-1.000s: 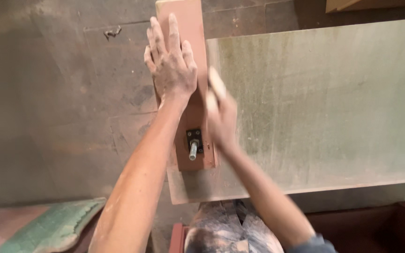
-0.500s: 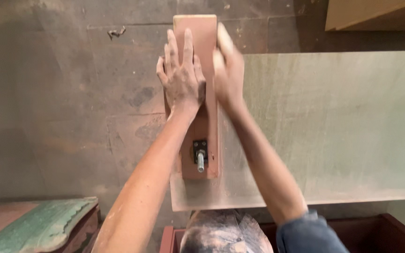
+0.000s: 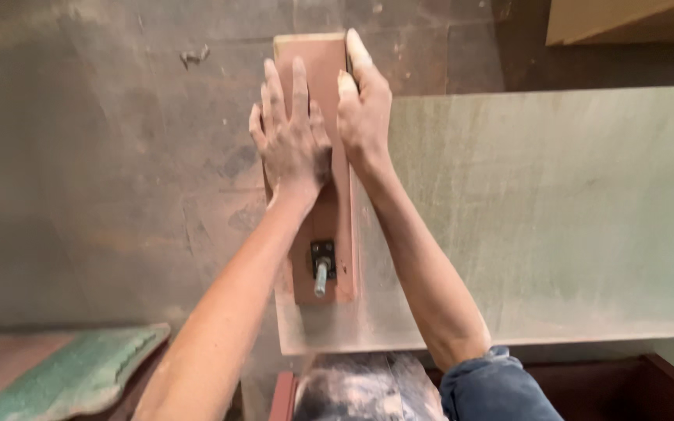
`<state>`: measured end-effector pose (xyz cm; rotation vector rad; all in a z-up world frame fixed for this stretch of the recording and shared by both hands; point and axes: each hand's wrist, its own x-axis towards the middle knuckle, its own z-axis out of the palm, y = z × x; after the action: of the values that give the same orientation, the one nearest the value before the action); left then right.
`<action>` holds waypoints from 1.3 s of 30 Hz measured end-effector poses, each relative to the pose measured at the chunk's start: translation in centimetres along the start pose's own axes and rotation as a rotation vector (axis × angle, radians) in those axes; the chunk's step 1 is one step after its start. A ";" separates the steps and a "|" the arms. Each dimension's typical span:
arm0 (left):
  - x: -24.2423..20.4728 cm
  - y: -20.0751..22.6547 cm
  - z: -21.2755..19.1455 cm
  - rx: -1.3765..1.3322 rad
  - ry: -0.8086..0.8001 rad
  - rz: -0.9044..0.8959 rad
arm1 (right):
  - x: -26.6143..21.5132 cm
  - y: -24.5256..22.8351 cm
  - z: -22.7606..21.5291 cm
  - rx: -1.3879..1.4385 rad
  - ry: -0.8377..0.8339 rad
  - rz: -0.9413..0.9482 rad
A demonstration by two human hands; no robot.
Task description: The person sands a long, light green wooden plank using a small sanding block. They work along the length of the plank and around a clamped wooden fixture, smoothing the surface.
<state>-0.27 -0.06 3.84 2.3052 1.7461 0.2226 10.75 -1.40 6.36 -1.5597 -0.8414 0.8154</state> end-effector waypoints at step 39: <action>0.3 0.2 -0.6 0.007 0.006 0.020 | 2.1 2.1 -3.3 -0.045 0.331 0.037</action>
<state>-0.11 0.26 4.46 2.3305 1.7304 0.2280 14.83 -1.46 4.63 -1.6965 -0.5941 0.5459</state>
